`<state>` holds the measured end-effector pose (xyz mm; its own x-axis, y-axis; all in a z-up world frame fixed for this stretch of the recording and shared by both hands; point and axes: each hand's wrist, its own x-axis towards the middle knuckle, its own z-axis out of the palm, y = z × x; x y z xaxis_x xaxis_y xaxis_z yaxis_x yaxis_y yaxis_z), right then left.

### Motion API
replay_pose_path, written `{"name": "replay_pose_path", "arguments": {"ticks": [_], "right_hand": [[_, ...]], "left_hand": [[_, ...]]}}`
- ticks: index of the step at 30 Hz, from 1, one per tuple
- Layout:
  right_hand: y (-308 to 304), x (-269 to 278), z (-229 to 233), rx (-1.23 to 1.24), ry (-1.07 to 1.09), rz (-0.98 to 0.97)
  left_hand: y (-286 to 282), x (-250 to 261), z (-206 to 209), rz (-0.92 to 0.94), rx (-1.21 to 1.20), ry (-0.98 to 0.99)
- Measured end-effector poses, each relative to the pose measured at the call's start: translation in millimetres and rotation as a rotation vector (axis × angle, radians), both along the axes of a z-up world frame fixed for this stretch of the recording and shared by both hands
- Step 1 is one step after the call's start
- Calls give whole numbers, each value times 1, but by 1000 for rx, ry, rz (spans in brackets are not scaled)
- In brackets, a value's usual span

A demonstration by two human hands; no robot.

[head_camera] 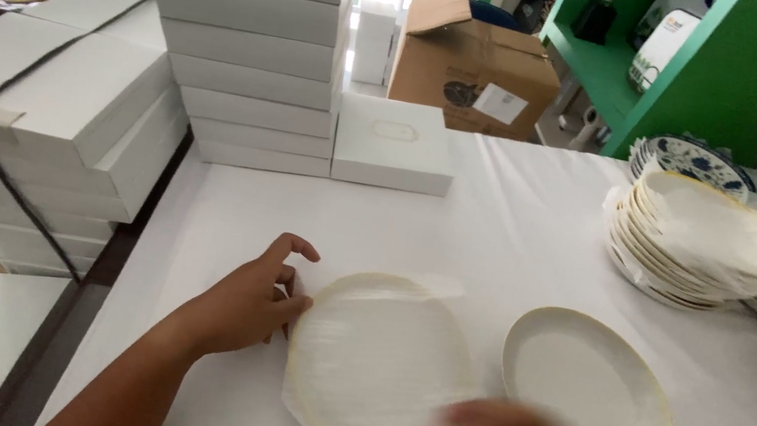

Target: The person is wrapping ceramic plates in protective paper and placing them into individual white boxes, then stacking the boxes.

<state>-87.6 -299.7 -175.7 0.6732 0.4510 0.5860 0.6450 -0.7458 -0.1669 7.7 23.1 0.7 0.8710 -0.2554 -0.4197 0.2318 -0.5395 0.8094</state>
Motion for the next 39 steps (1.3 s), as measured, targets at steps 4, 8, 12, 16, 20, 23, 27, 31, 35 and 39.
{"name": "replay_pose_path", "arguments": {"ticks": [4,8,12,16,20,23,27,31,35,39], "right_hand": [[-96,-39,97,150,-86,-744],[-165,-25,95,227,718,-1279],[-162,-21,84,725,817,-1039],[-170,-17,78,777,818,-934],[-154,-11,89,899,647,-980],[-112,-9,131,974,524,-837],[-77,8,141,1025,470,-798],[-38,27,133,988,625,-591],[-5,40,128,860,737,-460],[28,34,159,746,844,-524]], "left_hand": [[-1,0,1,22,-27,4],[3,5,-8,61,-50,-23],[0,1,2,102,-19,0],[1,1,5,53,44,12],[8,2,6,-9,72,-1],[10,5,2,-15,23,-26],[9,5,0,-17,14,-24],[8,5,-4,-16,-21,-28],[10,8,-11,-32,-51,-34],[9,4,-4,-27,-24,-59]]}}
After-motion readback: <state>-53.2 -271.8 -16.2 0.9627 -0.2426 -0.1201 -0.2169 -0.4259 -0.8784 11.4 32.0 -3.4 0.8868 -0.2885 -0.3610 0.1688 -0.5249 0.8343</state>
